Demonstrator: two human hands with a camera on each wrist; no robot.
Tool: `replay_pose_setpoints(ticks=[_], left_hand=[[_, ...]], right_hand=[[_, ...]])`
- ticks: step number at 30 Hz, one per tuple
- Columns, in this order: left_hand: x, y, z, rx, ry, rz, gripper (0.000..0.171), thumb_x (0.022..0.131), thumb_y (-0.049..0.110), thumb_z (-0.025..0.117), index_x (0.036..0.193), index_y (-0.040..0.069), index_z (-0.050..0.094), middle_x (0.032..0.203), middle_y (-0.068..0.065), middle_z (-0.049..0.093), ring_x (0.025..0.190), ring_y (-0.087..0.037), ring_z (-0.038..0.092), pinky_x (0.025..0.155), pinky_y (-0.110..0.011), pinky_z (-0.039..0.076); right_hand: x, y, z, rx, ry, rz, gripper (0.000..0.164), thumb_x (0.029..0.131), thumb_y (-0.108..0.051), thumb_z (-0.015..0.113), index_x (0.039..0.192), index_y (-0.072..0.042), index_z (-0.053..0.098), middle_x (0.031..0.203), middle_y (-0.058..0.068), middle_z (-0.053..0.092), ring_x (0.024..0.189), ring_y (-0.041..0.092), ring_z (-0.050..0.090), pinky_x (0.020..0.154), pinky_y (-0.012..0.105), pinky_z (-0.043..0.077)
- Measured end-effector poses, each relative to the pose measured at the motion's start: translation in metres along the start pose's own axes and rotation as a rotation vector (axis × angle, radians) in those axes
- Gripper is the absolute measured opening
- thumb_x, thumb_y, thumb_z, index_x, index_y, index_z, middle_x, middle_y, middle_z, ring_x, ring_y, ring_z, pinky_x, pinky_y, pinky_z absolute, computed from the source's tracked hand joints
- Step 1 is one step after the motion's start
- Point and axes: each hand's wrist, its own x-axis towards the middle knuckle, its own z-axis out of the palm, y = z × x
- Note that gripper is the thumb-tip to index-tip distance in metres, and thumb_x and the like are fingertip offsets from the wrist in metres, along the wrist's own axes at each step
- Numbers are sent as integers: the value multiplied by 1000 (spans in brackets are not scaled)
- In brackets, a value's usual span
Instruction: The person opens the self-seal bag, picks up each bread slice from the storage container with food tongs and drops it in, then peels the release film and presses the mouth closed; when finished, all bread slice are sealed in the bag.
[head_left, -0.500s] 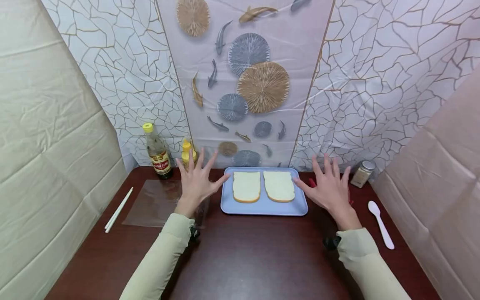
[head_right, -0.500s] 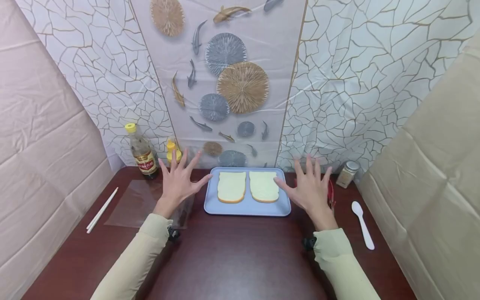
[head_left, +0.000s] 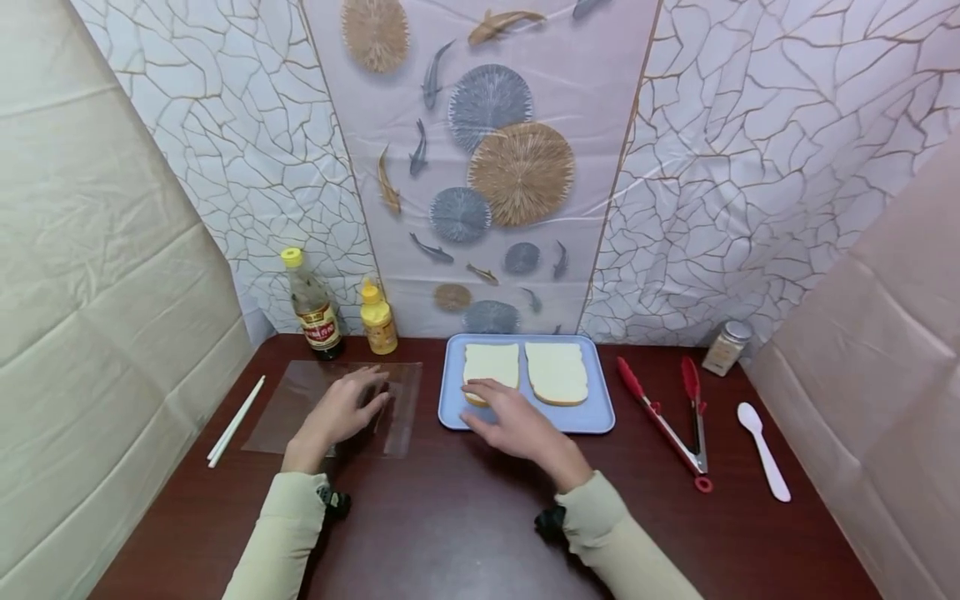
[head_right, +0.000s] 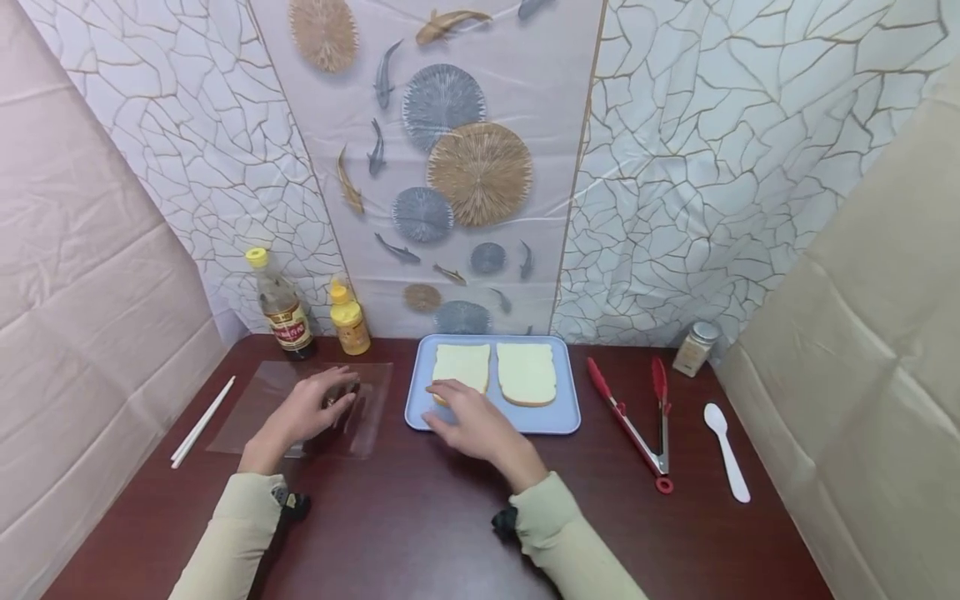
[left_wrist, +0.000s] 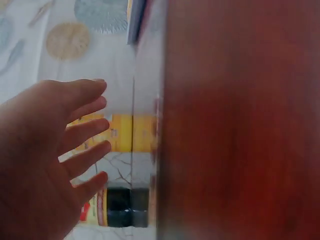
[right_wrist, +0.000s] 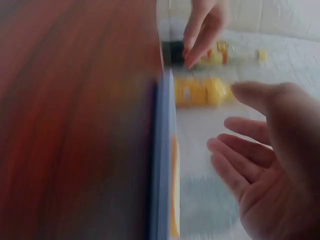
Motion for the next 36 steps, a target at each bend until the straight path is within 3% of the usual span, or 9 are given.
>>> replay_pose_setpoints(ticks=[4,8,13,18,27,32,36], left_hand=[[-11,-10,4,-49,-18,-36,42,106,19,71,145,2,67,155,-28,59,147,-49,54,118,-68,45],[-12,-12,7,-79,-49,-34,43,105,19,73,146,5,67,156,-27,58,149,-47,53,118,-67,45],[-11,-12,13,-81,-84,-21,46,104,18,75,146,3,66,159,-27,55,153,-50,45,121,-70,40],[-13,-19,16,-83,-61,-28,44,103,18,76,144,3,68,160,-25,55,153,-48,47,121,-68,42],[-16,-24,13,-89,64,-70,14,98,12,81,112,11,83,144,-19,71,137,-41,66,113,-60,53],[-14,-23,7,-134,210,-74,8,99,16,81,107,14,83,137,-16,75,136,-38,67,108,-59,57],[-14,-23,-2,-185,322,-83,9,101,19,79,109,16,82,133,-11,78,133,-34,70,106,-58,57]], right_hand=[[29,-20,23,35,-69,-27,47,110,-32,64,146,-2,64,149,14,67,143,29,61,119,46,51],[50,-39,45,17,-155,-5,52,112,-39,59,151,-4,61,157,13,61,150,27,55,123,45,47],[62,-53,64,-57,-257,76,63,112,-47,56,160,-6,52,170,12,46,161,28,40,128,46,41],[65,-54,77,-111,-319,106,68,111,-49,57,161,-4,49,173,12,41,163,28,36,130,45,39],[64,-48,82,-27,-295,93,67,113,-50,52,157,0,53,169,14,47,162,29,39,130,44,39],[63,-48,80,39,-289,131,76,111,-63,46,156,-2,55,169,14,48,160,29,41,129,47,39],[63,-47,80,65,-280,148,82,108,-69,48,157,-5,55,168,12,48,160,29,40,129,48,39]])
